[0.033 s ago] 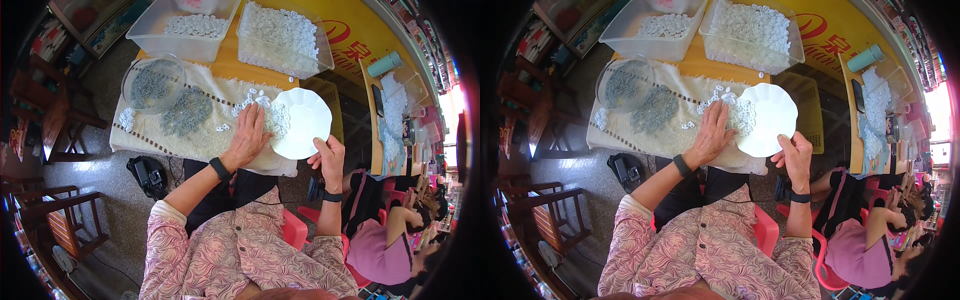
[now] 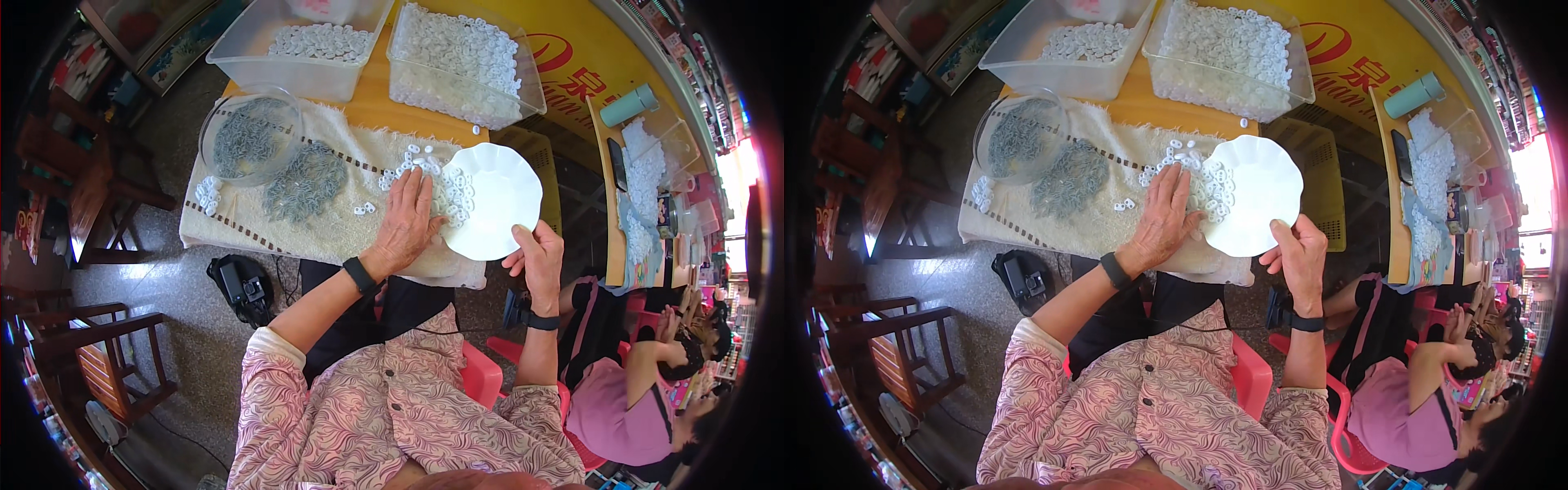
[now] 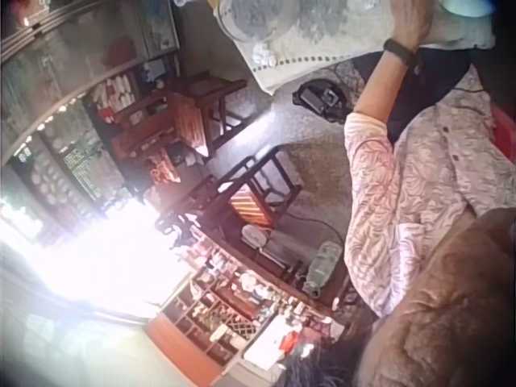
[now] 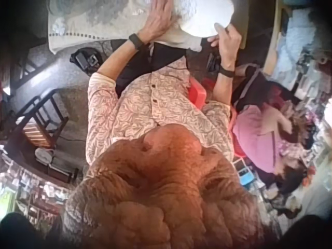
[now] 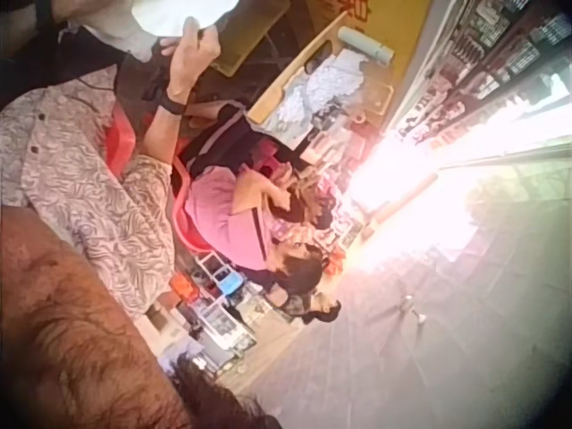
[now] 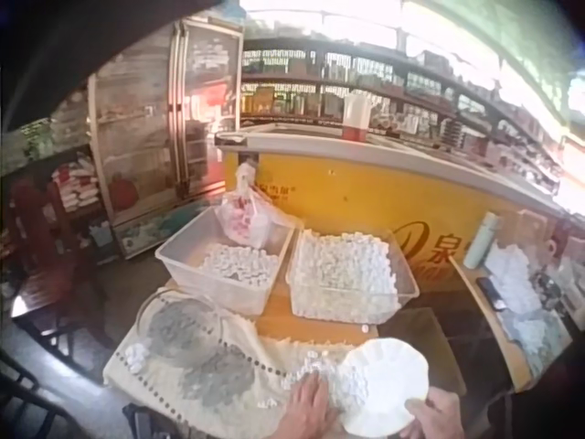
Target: Inspecting and sorting small white plastic components at a workbench.
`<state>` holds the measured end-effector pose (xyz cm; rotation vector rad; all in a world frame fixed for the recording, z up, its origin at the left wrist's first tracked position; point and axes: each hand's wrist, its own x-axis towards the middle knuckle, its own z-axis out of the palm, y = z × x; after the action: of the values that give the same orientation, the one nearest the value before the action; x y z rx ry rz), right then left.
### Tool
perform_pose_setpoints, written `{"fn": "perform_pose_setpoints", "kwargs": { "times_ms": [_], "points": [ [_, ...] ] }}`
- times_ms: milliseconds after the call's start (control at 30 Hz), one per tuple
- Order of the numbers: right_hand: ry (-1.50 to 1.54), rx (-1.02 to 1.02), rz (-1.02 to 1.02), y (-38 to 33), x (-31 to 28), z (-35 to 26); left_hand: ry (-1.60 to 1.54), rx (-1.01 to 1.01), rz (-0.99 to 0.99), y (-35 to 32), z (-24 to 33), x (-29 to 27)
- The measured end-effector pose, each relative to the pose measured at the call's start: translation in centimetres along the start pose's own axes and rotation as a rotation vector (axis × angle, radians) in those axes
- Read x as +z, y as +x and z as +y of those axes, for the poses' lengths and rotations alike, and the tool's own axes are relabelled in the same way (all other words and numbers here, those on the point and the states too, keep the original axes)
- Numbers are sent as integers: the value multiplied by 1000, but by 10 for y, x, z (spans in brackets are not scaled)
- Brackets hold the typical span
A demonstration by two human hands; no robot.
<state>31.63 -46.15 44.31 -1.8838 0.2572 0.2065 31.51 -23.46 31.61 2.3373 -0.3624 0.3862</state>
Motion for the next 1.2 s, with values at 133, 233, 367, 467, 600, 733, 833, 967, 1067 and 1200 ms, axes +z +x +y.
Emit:
{"fn": "perform_pose_setpoints", "kwargs": {
  "times_ms": [133, 233, 367, 467, 600, 733, 833, 967, 1067, 1200],
  "points": [
    [-59, -51, 44, -4, 4, -6, 18, 6, 15, -1, 2, 0],
    [-112, -86, 80, -5, 5, -8, 25, 11, 20, -2, 3, -2],
    [-181, -106, 123, -6, 6, -9, 24, 18, 41, -8, 1, -12],
    [-167, -126, 136, -7, 5, -8, 25, -24, 82, -17, -4, -23],
    [-178, -184, 161, -8, 7, -5, 92, -134, 99, -33, -7, -35],
    [-207, -223, 166, -9, 10, -2, 50, -184, 67, -39, -5, -35],
    [-228, -271, 185, -11, 11, -1, -61, -176, 67, -35, -2, -28],
    [-277, -347, 227, -13, 9, 5, -221, -120, 34, -32, 3, -20],
    [-288, -389, 245, -13, 5, 11, -220, -93, 41, -27, 2, -22],
    [-320, -447, 270, -9, 1, 17, -123, 18, 60, 1, -19, -34]
  ]
}}
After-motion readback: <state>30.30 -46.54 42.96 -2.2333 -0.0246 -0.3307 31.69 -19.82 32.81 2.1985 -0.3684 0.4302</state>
